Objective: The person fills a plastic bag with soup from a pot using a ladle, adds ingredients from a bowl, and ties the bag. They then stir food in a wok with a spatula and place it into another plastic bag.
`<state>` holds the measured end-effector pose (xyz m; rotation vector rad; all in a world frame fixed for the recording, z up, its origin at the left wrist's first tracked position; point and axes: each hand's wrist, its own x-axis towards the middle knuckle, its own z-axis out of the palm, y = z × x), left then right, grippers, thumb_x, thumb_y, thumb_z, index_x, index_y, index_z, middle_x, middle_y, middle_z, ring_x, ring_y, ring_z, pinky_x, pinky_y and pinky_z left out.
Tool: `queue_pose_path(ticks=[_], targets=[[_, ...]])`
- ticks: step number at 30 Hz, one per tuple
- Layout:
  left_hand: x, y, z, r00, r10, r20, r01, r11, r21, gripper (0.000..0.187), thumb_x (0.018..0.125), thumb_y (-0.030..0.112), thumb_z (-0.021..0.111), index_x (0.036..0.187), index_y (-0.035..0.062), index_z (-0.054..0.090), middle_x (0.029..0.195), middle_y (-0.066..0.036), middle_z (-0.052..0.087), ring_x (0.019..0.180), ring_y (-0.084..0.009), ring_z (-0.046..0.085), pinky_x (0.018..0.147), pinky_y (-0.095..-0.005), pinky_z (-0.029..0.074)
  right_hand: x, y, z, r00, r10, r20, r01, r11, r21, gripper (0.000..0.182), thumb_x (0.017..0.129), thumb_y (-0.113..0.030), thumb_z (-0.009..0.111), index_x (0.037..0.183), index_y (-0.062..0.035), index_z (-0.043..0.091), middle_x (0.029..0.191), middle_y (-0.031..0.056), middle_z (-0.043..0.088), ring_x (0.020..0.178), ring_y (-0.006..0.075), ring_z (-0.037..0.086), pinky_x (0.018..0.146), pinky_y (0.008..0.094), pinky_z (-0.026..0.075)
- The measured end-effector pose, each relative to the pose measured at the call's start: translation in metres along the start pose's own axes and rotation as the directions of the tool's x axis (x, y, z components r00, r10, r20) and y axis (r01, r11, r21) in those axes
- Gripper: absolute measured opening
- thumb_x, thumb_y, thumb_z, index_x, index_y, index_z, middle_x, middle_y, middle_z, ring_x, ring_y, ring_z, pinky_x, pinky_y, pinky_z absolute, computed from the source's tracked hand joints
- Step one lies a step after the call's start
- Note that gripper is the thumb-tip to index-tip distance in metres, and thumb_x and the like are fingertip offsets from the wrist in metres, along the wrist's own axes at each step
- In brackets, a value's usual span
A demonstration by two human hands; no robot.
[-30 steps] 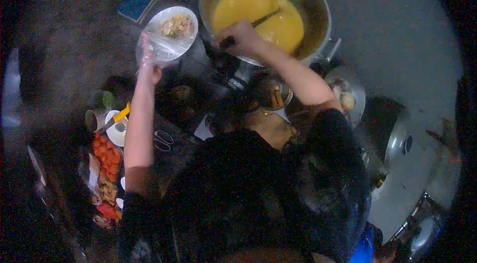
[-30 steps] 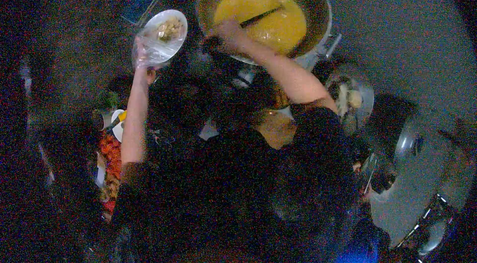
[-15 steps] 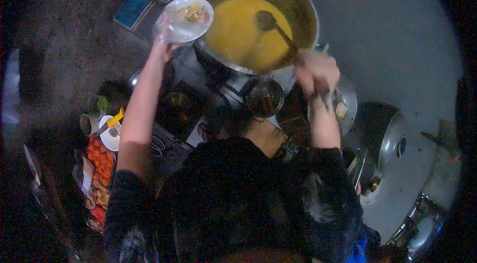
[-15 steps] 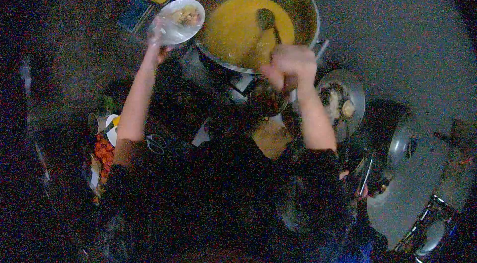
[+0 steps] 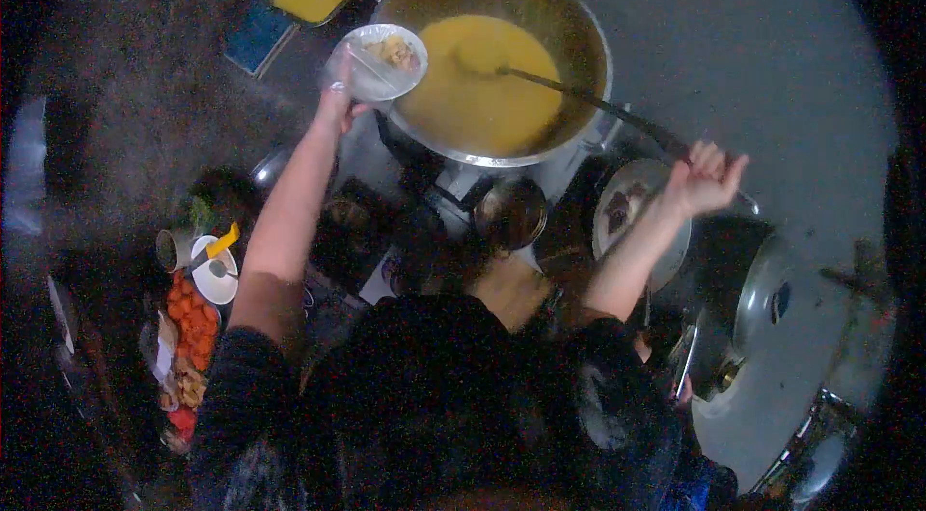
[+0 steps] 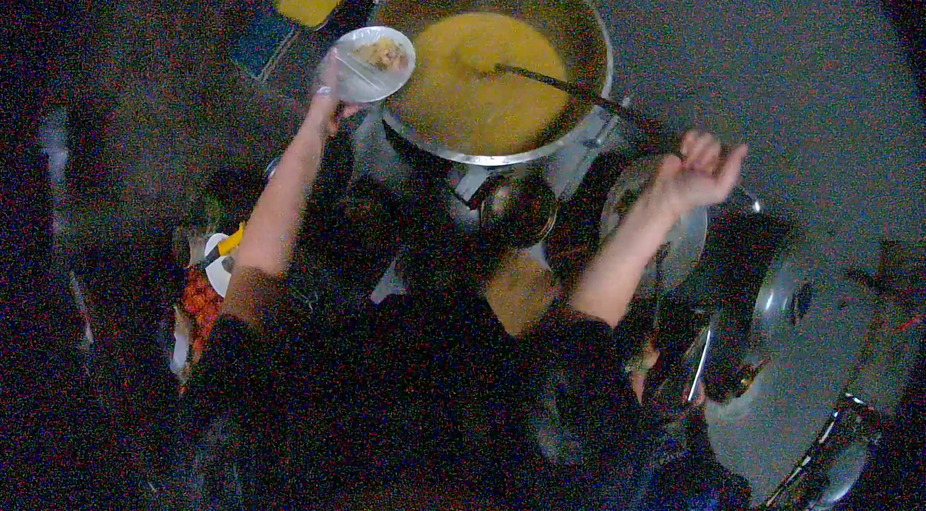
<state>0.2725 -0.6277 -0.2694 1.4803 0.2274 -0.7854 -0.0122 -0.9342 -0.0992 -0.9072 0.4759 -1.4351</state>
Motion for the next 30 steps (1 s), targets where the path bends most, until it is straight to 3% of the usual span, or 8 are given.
queue_pose_path(ticks=[10, 16, 19, 22, 23, 26, 28, 30], targets=[[0.130, -0.040, 0.035, 0.999, 0.036, 0.036, -0.031, 0.992, -0.119, 0.066, 0.072, 0.059, 0.045, 0.120, 0.0147, 0.036, 0.115, -0.006, 0.044, 0.097, -0.0216, 0.049, 0.068, -0.0358, 0.046, 0.005, -0.011, 0.002, 0.883, -0.164, 0.439, 0.056, 0.967, 0.250, 0.042, 0.086, -0.033, 0.032, 0.048, -0.0154, 0.027, 0.042, -0.0015, 0.024, 0.040, 0.0097, 0.020, 0.048, 0.0272, 0.022], [0.166, -0.017, 0.049, 0.971, 0.232, 0.052, -0.213, 0.948, -0.237, 0.067, 0.072, 0.061, 0.042, 0.120, 0.0159, 0.035, 0.116, -0.005, 0.043, 0.098, -0.0212, 0.048, 0.068, -0.0355, 0.046, -0.034, 0.010, 0.039, 0.654, -0.358, 0.666, 0.031, 0.893, 0.449, 0.038, 0.081, -0.027, 0.040, 0.048, -0.0168, 0.026, 0.040, -0.0044, 0.023, 0.038, 0.0084, 0.019, 0.045, 0.0243, 0.021], [0.174, -0.002, 0.041, 0.951, 0.306, 0.047, -0.284, 0.923, -0.259, 0.067, 0.072, 0.062, 0.041, 0.120, 0.0165, 0.035, 0.117, -0.004, 0.042, 0.099, -0.0210, 0.048, 0.067, -0.0353, 0.046, -0.027, 0.020, 0.049, 0.570, -0.482, 0.665, 0.174, 0.862, 0.475, 0.036, 0.081, -0.027, 0.038, 0.049, -0.0165, 0.026, 0.041, -0.0044, 0.021, 0.038, 0.0086, 0.020, 0.045, 0.0238, 0.022], [0.161, 0.011, 0.029, 0.932, 0.360, 0.037, -0.338, 0.903, -0.266, 0.067, 0.072, 0.063, 0.040, 0.121, 0.0170, 0.034, 0.118, -0.004, 0.042, 0.100, -0.0208, 0.047, 0.067, -0.0351, 0.047, -0.039, 0.061, 0.078, 0.622, -0.463, 0.631, 0.309, 0.886, 0.345, 0.031, 0.080, -0.025, 0.035, 0.052, -0.0155, 0.027, 0.046, -0.0031, 0.025, 0.041, 0.0105, 0.022, 0.046, 0.0258, 0.023], [0.101, 0.010, 0.049, 0.928, 0.369, 0.044, -0.345, 0.899, -0.271, 0.067, 0.072, 0.063, 0.039, 0.121, 0.0172, 0.034, 0.119, -0.003, 0.042, 0.100, -0.0208, 0.047, 0.067, -0.0350, 0.047, -0.048, -0.006, 0.067, 0.611, -0.468, 0.638, 0.390, 0.880, 0.272, 0.031, 0.079, -0.025, 0.035, 0.052, -0.0153, 0.026, 0.047, -0.0025, 0.026, 0.042, 0.0115, 0.023, 0.046, 0.0266, 0.023], [0.066, 0.024, 0.050, 0.908, 0.418, 0.032, -0.396, 0.880, -0.261, 0.067, 0.072, 0.064, 0.038, 0.121, 0.0178, 0.034, 0.120, -0.003, 0.041, 0.101, -0.0206, 0.047, 0.067, -0.0348, 0.047, -0.053, 0.068, 0.041, 0.623, -0.157, 0.766, 0.659, 0.634, -0.405, 0.016, 0.072, -0.017, 0.049, 0.069, -0.0021, 0.051, 0.061, 0.0026, 0.046, 0.054, 0.0152, 0.045, 0.051, 0.0292, 0.037], [0.046, 0.028, 0.053, 0.924, 0.381, 0.034, -0.364, 0.903, -0.229, 0.068, 0.072, 0.064, 0.037, 0.121, 0.0182, 0.033, 0.120, -0.002, 0.041, 0.101, -0.0205, 0.046, 0.067, -0.0347, 0.047, -0.051, 0.121, 0.029, 0.809, -0.041, 0.587, 0.300, 0.886, -0.352, 0.013, 0.076, -0.018, 0.047, 0.069, -0.0077, 0.046, 0.058, 0.0003, 0.044, 0.052, 0.0132, 0.045, 0.055, 0.0271, 0.039], [0.023, 0.029, 0.047, 0.959, 0.279, 0.044, -0.267, 0.946, -0.185, 0.066, 0.074, 0.063, 0.036, 0.121, 0.0173, 0.033, 0.119, -0.003, 0.041, 0.100, -0.0198, 0.047, 0.066, -0.0344, 0.047, -0.046, 0.116, 0.036, 0.923, 0.096, 0.373, -0.022, 0.980, -0.199, 0.013, 0.079, -0.019, 0.045, 0.069, -0.0134, 0.041, 0.054, -0.0019, 0.042, 0.050, 0.0111, 0.044, 0.060, 0.0249, 0.041]])
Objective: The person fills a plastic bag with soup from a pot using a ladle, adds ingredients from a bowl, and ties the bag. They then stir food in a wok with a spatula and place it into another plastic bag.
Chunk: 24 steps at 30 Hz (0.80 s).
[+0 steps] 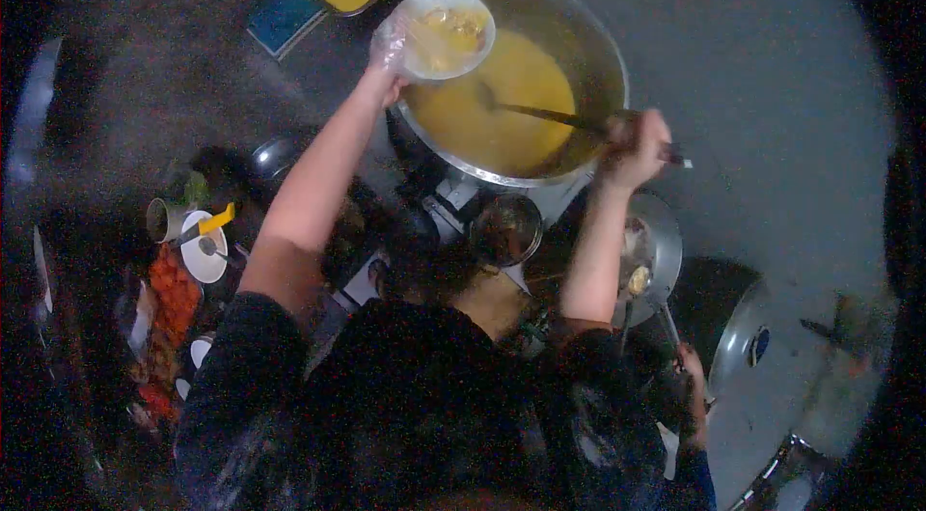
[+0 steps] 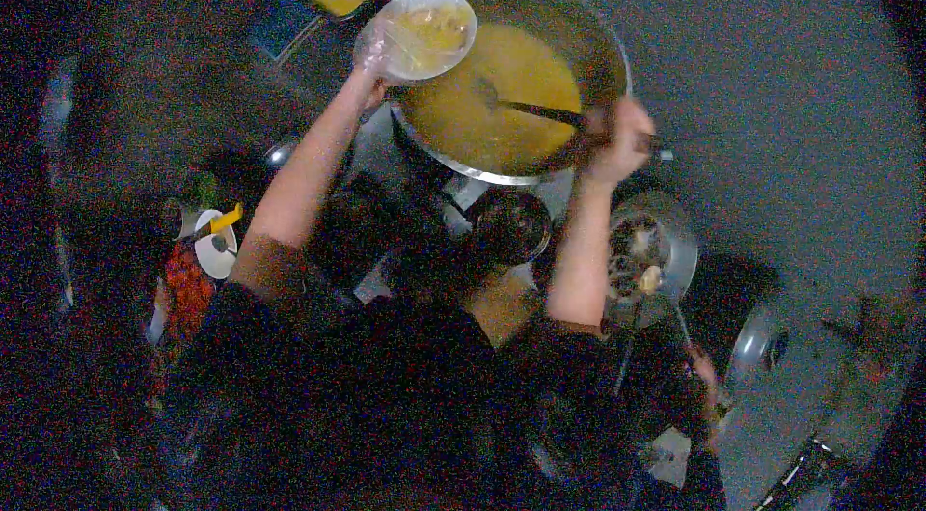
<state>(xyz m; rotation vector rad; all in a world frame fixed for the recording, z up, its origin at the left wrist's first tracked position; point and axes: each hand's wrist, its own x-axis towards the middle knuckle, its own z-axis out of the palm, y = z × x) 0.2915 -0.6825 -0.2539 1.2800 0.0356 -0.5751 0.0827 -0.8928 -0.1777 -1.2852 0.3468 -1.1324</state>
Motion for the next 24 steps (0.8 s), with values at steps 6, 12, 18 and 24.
queue_pose_path(ticks=[6, 12, 18, 24], targets=[[-0.021, 0.005, -0.021, 0.994, -0.104, 0.030, 0.100, 0.990, 0.101, 0.049, 0.079, 0.049, 0.043, 0.115, 0.0150, 0.039, 0.097, -0.004, 0.054, 0.071, -0.0132, 0.058, 0.038, -0.0197, 0.042, 0.019, -0.078, -0.057, 0.937, 0.030, -0.347, 0.050, 0.974, 0.219, 0.046, 0.084, -0.029, 0.040, 0.045, -0.0178, 0.017, 0.039, -0.0029, 0.020, 0.038, 0.0107, 0.018, 0.044, 0.0254, 0.018], [-0.007, -0.029, -0.012, 0.993, -0.122, -0.002, 0.121, 0.987, 0.101, 0.063, 0.073, 0.058, 0.045, 0.119, 0.0154, 0.036, 0.105, -0.006, 0.050, 0.082, -0.0179, 0.055, 0.051, -0.0277, 0.045, 0.023, -0.166, -0.082, 0.967, -0.234, -0.096, 0.253, 0.866, 0.431, 0.045, 0.086, -0.029, 0.033, 0.044, -0.0173, 0.023, 0.040, -0.0007, 0.022, 0.037, 0.0111, 0.017, 0.044, 0.0264, 0.019], [0.044, -0.044, 0.033, 0.995, -0.096, 0.037, 0.097, 0.995, -0.020, 0.060, 0.075, 0.058, 0.041, 0.119, 0.0181, 0.034, 0.114, -0.004, 0.046, 0.094, -0.0177, 0.050, 0.049, -0.0320, 0.048, 0.026, -0.211, -0.092, 0.931, -0.364, 0.002, 0.326, 0.836, 0.442, 0.042, 0.084, -0.025, 0.039, 0.047, -0.0160, 0.023, 0.040, -0.0013, 0.020, 0.038, 0.0106, 0.018, 0.045, 0.0261, 0.021], [0.016, -0.018, 0.056, 0.996, -0.075, 0.052, 0.082, 0.985, -0.149, 0.059, 0.076, 0.057, 0.040, 0.120, 0.0178, 0.033, 0.114, -0.004, 0.045, 0.094, -0.0178, 0.051, 0.050, -0.0321, 0.048, -0.001, -0.250, -0.105, 0.862, -0.490, 0.125, 0.360, 0.768, 0.529, 0.039, 0.085, -0.024, 0.035, 0.048, -0.0156, 0.025, 0.040, -0.0024, 0.020, 0.039, 0.0097, 0.018, 0.047, 0.0257, 0.021]])
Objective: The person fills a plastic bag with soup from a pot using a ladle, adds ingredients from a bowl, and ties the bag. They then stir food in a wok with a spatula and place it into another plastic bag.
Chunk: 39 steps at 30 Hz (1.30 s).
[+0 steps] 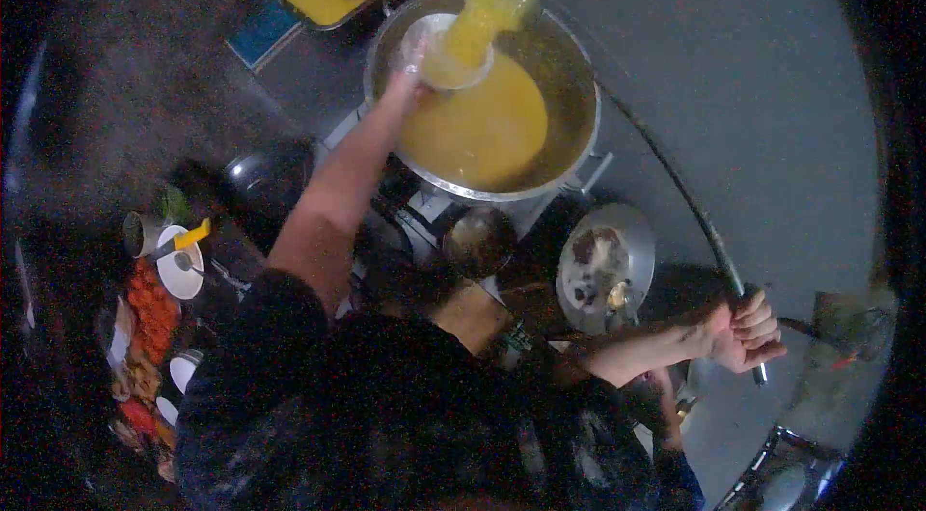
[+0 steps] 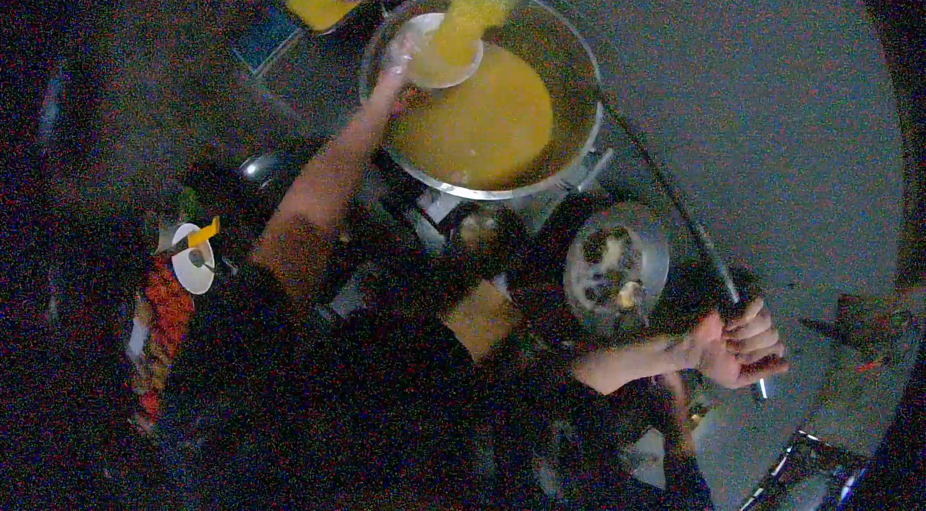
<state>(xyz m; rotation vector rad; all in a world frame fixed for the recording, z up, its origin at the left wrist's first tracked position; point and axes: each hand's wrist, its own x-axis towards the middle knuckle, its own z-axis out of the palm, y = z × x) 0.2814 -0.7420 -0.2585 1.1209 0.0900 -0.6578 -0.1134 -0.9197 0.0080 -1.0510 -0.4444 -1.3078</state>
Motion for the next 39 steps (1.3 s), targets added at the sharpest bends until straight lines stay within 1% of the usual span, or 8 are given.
queue_pose_path(ticks=[8, 10, 15, 17, 19, 24, 34, 39], targets=[[-0.017, 0.029, -0.014, 0.999, -0.030, -0.041, 0.028, 0.999, -0.043, 0.058, 0.077, 0.055, 0.040, 0.121, 0.0175, 0.032, 0.115, -0.004, 0.045, 0.092, -0.0179, 0.052, 0.051, -0.0322, 0.049, -0.043, 0.141, 0.013, 0.998, 0.027, 0.064, 0.032, 0.640, -0.767, 0.027, 0.078, -0.018, 0.045, 0.055, -0.0079, 0.036, 0.047, 0.0023, 0.035, 0.042, 0.0118, 0.032, 0.043, 0.0264, 0.027], [-0.018, 0.037, -0.021, 1.000, -0.016, -0.021, 0.016, 1.000, 0.007, 0.058, 0.077, 0.055, 0.039, 0.121, 0.0174, 0.032, 0.115, -0.004, 0.045, 0.092, -0.0179, 0.053, 0.051, -0.0322, 0.049, -0.085, 0.216, -0.033, 0.917, 0.240, -0.318, -0.366, 0.823, -0.434, 0.023, 0.077, -0.018, 0.049, 0.059, -0.0044, 0.043, 0.050, 0.0041, 0.042, 0.043, 0.0126, 0.038, 0.041, 0.0258, 0.030], [-0.016, 0.039, -0.063, 0.999, 0.013, 0.047, -0.023, 0.976, 0.215, 0.057, 0.078, 0.055, 0.036, 0.121, 0.0166, 0.034, 0.115, -0.003, 0.046, 0.093, -0.0176, 0.053, 0.055, -0.0292, 0.051, -0.046, 0.210, -0.015, 0.731, 0.294, -0.615, -0.504, 0.841, -0.197, 0.031, 0.081, -0.020, 0.047, 0.054, -0.0124, 0.031, 0.045, -0.0028, 0.027, 0.039, 0.0099, 0.026, 0.040, 0.0241, 0.025], [-0.023, 0.042, -0.067, 0.998, 0.035, 0.044, -0.045, 0.961, 0.273, 0.057, 0.078, 0.056, 0.036, 0.120, 0.0168, 0.034, 0.114, -0.003, 0.047, 0.095, -0.0178, 0.052, 0.055, -0.0286, 0.051, -0.036, 0.184, -0.041, 0.773, 0.291, -0.563, -0.439, 0.887, -0.144, 0.038, 0.082, -0.024, 0.043, 0.051, -0.0172, 0.022, 0.040, -0.0030, 0.017, 0.038, 0.0092, 0.015, 0.041, 0.0250, 0.015], [-0.044, 0.046, -0.063, 0.993, 0.092, -0.078, -0.071, 0.969, 0.235, 0.047, 0.077, 0.052, 0.045, 0.106, 0.0145, 0.045, 0.078, 0.003, 0.053, 0.050, -0.0033, 0.047, 0.030, -0.0158, 0.025, -0.024, 0.152, -0.038, 0.771, 0.168, -0.615, -0.386, 0.890, -0.242, 0.045, 0.085, -0.030, 0.036, 0.044, -0.0187, 0.018, 0.037, -0.0037, 0.019, 0.035, 0.0090, 0.015, 0.039, 0.0250, 0.013], [-0.052, 0.032, -0.048, 0.990, 0.093, -0.102, -0.081, 0.989, 0.123, 0.048, 0.077, 0.052, 0.044, 0.110, 0.0166, 0.042, 0.076, 0.003, 0.051, 0.044, -0.0047, 0.043, 0.029, -0.0165, 0.024, 0.003, 0.087, -0.032, 0.933, 0.117, -0.341, -0.170, 0.977, -0.129, 0.046, 0.085, -0.028, 0.034, 0.042, -0.0181, 0.022, 0.038, -0.0016, 0.021, 0.035, 0.0102, 0.019, 0.044, 0.0265, 0.019], [-0.037, 0.002, -0.011, 0.987, 0.016, -0.159, -0.005, 0.998, 0.069, 0.062, 0.075, 0.054, 0.046, 0.121, 0.0137, 0.033, 0.113, -0.006, 0.046, 0.096, -0.0199, 0.049, 0.068, -0.0344, 0.047, 0.009, 0.003, 0.013, 0.989, 0.125, -0.079, -0.118, 0.989, 0.083, 0.044, 0.084, -0.022, 0.039, 0.044, -0.0162, 0.020, 0.041, -0.0012, 0.017, 0.040, 0.0108, 0.016, 0.047, 0.0264, 0.020], [-0.033, -0.002, -0.017, 0.991, 0.100, -0.086, -0.104, 0.994, -0.037, 0.060, 0.076, 0.052, 0.046, 0.120, 0.0138, 0.036, 0.112, -0.006, 0.046, 0.096, -0.0200, 0.049, 0.072, -0.0354, 0.045, 0.014, -0.003, -0.003, 0.950, 0.019, -0.312, -0.089, 0.974, -0.210, 0.046, 0.084, -0.025, 0.038, 0.044, -0.0170, 0.016, 0.042, -0.0010, 0.015, 0.041, 0.0111, 0.017, 0.048, 0.0268, 0.023]])
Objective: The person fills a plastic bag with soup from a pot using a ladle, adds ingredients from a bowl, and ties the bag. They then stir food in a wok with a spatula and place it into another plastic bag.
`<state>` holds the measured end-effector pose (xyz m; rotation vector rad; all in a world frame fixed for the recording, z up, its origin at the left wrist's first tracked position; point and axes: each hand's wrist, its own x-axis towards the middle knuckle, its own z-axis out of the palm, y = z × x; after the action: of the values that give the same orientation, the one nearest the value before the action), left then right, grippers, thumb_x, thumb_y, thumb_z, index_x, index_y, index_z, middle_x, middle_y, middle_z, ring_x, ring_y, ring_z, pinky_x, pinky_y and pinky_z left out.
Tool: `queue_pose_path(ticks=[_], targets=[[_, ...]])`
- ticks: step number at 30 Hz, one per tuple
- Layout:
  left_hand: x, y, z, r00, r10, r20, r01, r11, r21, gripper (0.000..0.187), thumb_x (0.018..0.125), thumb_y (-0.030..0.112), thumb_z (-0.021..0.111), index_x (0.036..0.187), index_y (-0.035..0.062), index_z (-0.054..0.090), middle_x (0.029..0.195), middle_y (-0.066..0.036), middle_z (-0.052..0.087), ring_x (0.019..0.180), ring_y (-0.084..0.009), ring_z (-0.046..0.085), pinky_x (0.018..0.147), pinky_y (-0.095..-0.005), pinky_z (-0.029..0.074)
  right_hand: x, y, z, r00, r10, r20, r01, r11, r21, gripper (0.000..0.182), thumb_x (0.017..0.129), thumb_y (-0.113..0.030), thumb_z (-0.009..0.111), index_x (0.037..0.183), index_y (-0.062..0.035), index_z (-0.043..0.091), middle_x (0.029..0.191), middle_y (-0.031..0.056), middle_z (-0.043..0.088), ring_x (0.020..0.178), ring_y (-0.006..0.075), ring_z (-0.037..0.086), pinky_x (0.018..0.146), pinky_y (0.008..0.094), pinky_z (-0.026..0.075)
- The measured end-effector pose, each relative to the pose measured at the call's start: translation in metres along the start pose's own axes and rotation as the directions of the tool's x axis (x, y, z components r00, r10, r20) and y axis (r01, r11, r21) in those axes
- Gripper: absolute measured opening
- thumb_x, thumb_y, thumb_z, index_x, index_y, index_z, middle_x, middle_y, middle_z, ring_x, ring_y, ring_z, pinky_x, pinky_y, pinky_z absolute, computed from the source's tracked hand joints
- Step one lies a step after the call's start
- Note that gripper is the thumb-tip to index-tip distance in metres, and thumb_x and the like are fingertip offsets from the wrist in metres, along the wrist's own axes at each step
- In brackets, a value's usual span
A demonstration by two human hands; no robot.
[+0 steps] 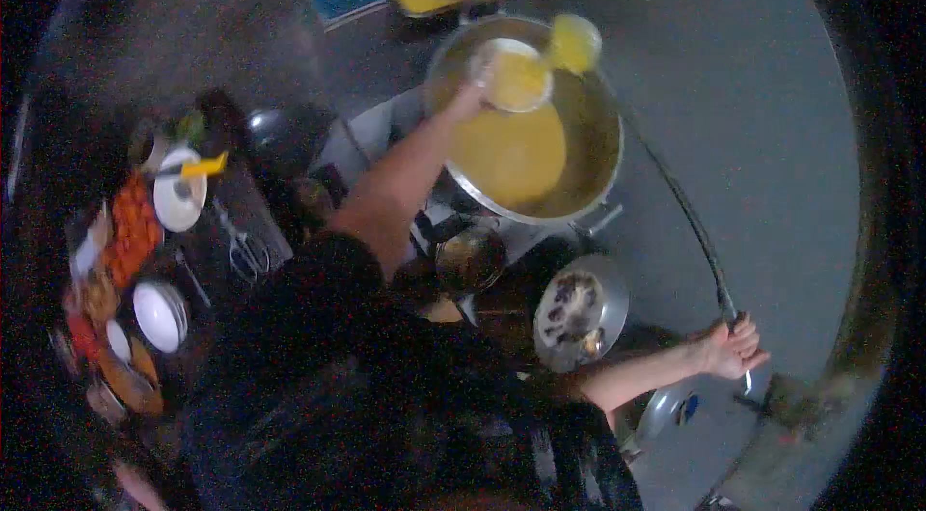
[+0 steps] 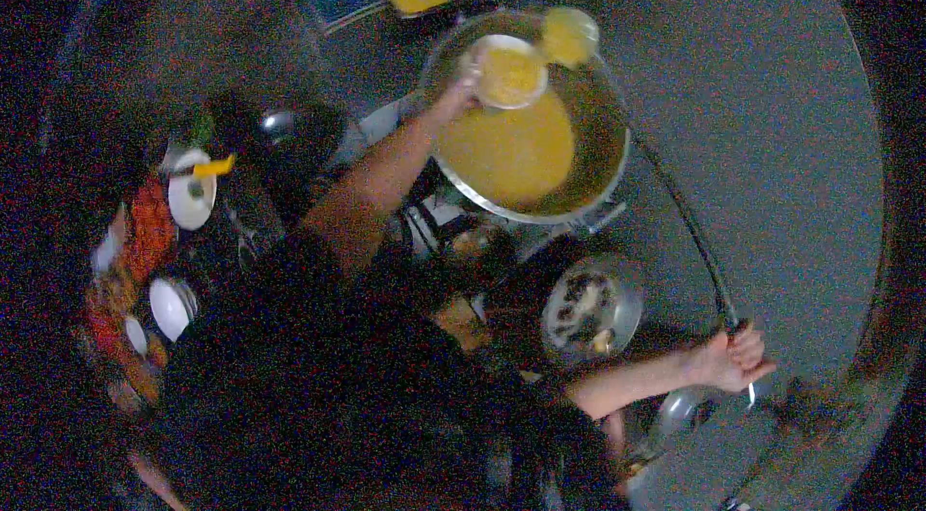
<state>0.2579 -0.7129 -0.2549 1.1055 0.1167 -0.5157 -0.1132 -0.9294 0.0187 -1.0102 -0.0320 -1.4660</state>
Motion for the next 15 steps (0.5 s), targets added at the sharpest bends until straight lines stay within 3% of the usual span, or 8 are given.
queue_pose_path(ticks=[5, 7, 8, 9, 12, 13, 14, 15], targets=[[-0.036, 0.012, -0.038, 0.980, 0.191, 0.056, -0.189, 0.981, -0.042, 0.057, 0.076, 0.050, 0.047, 0.119, 0.0140, 0.038, 0.111, -0.006, 0.047, 0.097, -0.0200, 0.048, 0.076, -0.0364, 0.042, -0.017, 0.035, 0.039, 0.987, 0.115, 0.115, -0.118, 0.993, 0.022, 0.044, 0.081, -0.021, 0.044, 0.046, -0.0152, 0.018, 0.043, 0.0003, 0.015, 0.041, 0.0133, 0.018, 0.047, 0.0288, 0.023], [-0.069, 0.024, -0.070, 0.958, 0.269, 0.095, -0.266, 0.963, -0.046, 0.056, 0.077, 0.049, 0.047, 0.119, 0.0140, 0.039, 0.110, -0.006, 0.047, 0.098, -0.0200, 0.047, 0.078, -0.0369, 0.042, -0.056, 0.075, 0.098, 0.995, 0.095, -0.043, -0.100, 0.985, -0.141, 0.035, 0.078, -0.016, 0.046, 0.048, -0.0117, 0.028, 0.046, 0.0003, 0.022, 0.041, 0.0127, 0.025, 0.045, 0.0277, 0.025], [-0.090, 0.032, -0.090, 0.945, 0.299, 0.131, -0.296, 0.954, -0.049, 0.055, 0.077, 0.049, 0.048, 0.118, 0.0141, 0.039, 0.110, -0.006, 0.048, 0.098, -0.0201, 0.047, 0.078, -0.0371, 0.041, -0.059, 0.111, 0.091, 0.990, 0.050, 0.130, 0.001, 0.929, -0.370, 0.024, 0.076, -0.011, 0.048, 0.054, -0.0064, 0.039, 0.050, 0.0013, 0.034, 0.043, 0.0117, 0.033, 0.041, 0.0259, 0.026], [-0.110, 0.037, -0.108, 0.931, 0.322, 0.174, -0.318, 0.947, -0.054, 0.054, 0.077, 0.049, 0.048, 0.118, 0.0141, 0.040, 0.110, -0.006, 0.048, 0.098, -0.0201, 0.047, 0.079, -0.0373, 0.041, -0.072, 0.149, 0.090, 0.936, -0.015, 0.351, 0.206, 0.833, -0.513, 0.021, 0.075, -0.011, 0.049, 0.056, -0.0050, 0.042, 0.053, 0.0016, 0.038, 0.045, 0.0115, 0.036, 0.041, 0.0254, 0.028], [-0.184, 0.064, -0.177, 0.928, 0.284, 0.240, -0.292, 0.956, -0.003, 0.049, 0.079, 0.044, 0.047, 0.117, 0.0141, 0.041, 0.111, -0.006, 0.047, 0.102, -0.0193, 0.045, 0.084, -0.0366, 0.038, -0.147, 0.244, 0.116, 0.705, 0.217, 0.675, 0.271, 0.797, -0.540, 0.012, 0.074, -0.005, 0.053, 0.071, 0.0051, 0.058, 0.063, 0.0043, 0.053, 0.054, 0.0129, 0.047, 0.050, 0.0260, 0.040], [-0.206, 0.067, -0.207, 0.925, 0.245, 0.292, -0.250, 0.968, -0.021, 0.058, 0.077, 0.044, 0.051, 0.122, 0.0136, 0.033, 0.120, -0.005, 0.039, 0.110, -0.0193, 0.035, 0.091, -0.0368, 0.030, -0.165, 0.289, 0.116, 0.574, 0.196, 0.795, 0.253, 0.881, -0.400, 0.012, 0.076, -0.003, 0.052, 0.076, 0.0063, 0.060, 0.065, 0.0038, 0.055, 0.056, 0.0113, 0.047, 0.054, 0.0246, 0.041], [-0.225, 0.065, -0.211, 0.917, 0.197, 0.348, -0.190, 0.980, -0.053, 0.069, 0.074, 0.043, 0.055, 0.128, 0.0132, 0.025, 0.128, -0.004, 0.031, 0.118, -0.0193, 0.026, 0.098, -0.0370, 0.022, -0.176, 0.281, 0.136, 0.457, 0.339, 0.822, 0.228, 0.849, -0.477, 0.013, 0.077, -0.004, 0.053, 0.073, 0.0053, 0.061, 0.067, 0.0044, 0.057, 0.059, 0.0108, 0.049, 0.058, 0.0238, 0.041], [-0.240, 0.049, -0.241, 0.873, 0.222, 0.435, -0.196, 0.975, -0.104, 0.068, 0.075, 0.042, 0.053, 0.128, 0.0134, 0.023, 0.129, -0.004, 0.030, 0.119, -0.0189, 0.026, 0.098, -0.0370, 0.021, -0.175, 0.320, 0.121, 0.303, 0.613, 0.730, 0.272, 0.679, -0.682, 0.024, 0.074, -0.020, 0.060, 0.084, 0.0025, 0.061, 0.082, 0.0129, 0.061, 0.076, 0.0174, 0.057, 0.071, 0.0291, 0.042]])
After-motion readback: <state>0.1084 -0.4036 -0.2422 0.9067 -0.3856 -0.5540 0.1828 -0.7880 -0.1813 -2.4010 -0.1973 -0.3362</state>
